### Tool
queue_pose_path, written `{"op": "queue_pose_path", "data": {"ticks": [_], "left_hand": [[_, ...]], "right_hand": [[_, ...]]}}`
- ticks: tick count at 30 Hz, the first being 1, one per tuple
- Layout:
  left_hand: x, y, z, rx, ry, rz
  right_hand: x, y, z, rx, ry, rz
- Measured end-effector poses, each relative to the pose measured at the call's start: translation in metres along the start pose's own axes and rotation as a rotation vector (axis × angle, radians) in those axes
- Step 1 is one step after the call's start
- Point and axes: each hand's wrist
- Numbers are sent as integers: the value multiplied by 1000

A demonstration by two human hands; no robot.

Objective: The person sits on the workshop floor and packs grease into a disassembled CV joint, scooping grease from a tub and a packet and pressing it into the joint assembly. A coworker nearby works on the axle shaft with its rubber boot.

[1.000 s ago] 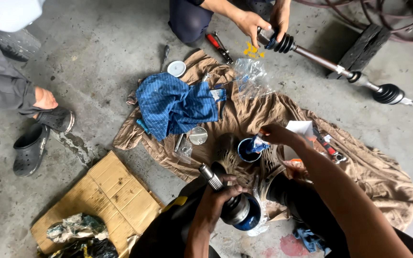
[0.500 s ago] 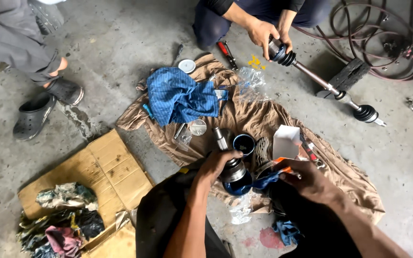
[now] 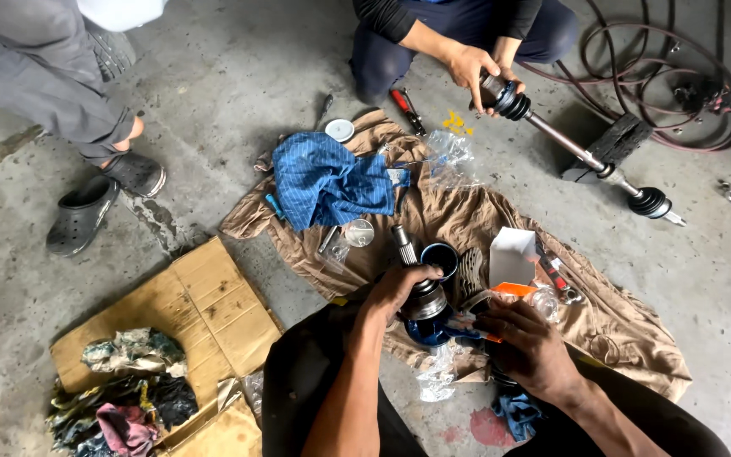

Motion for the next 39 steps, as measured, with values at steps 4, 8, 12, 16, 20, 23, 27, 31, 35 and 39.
{"op": "queue_pose_path", "data": {"ticks": [4,8,12,16,20,23,27,31,35,39], "left_hand": [[-3,3,-1,-9,78,-22],[-5,-8,-18,31,-17,31],[-6,-1,-14,96,11,-1],[-8,0,-15,86,64,12],[-8,-3,-17,107,93,14],[-6,6,-7,106,75,24],[-5,13,-2,46,72,81],[-5,8,-6,26,95,66],[-2,7,-7,26,90,68],[-3,10,-3,33,76,42]], "right_hand": [[-32,-12,-15,88,-145,-110],[-48,-12,-5,257,-355,-221],[-48,-13,6,300,-486,-176],[-53,-26,-15,340,-578,-123],[-39,-19,-25,376,-621,-23],[-25,-16,-31,490,-668,18],[0,-11,-32,495,-745,324],[31,0,-9,423,-803,527],[29,-28,-26,404,-473,101],[32,-24,5,90,-128,-4]]}}
Point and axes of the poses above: each hand's wrist, its own y-axis towards the middle knuckle, its own x-axis out of the back of the hand, z = x × y, and after that the axes turned 6 degrees about -z, right-handed
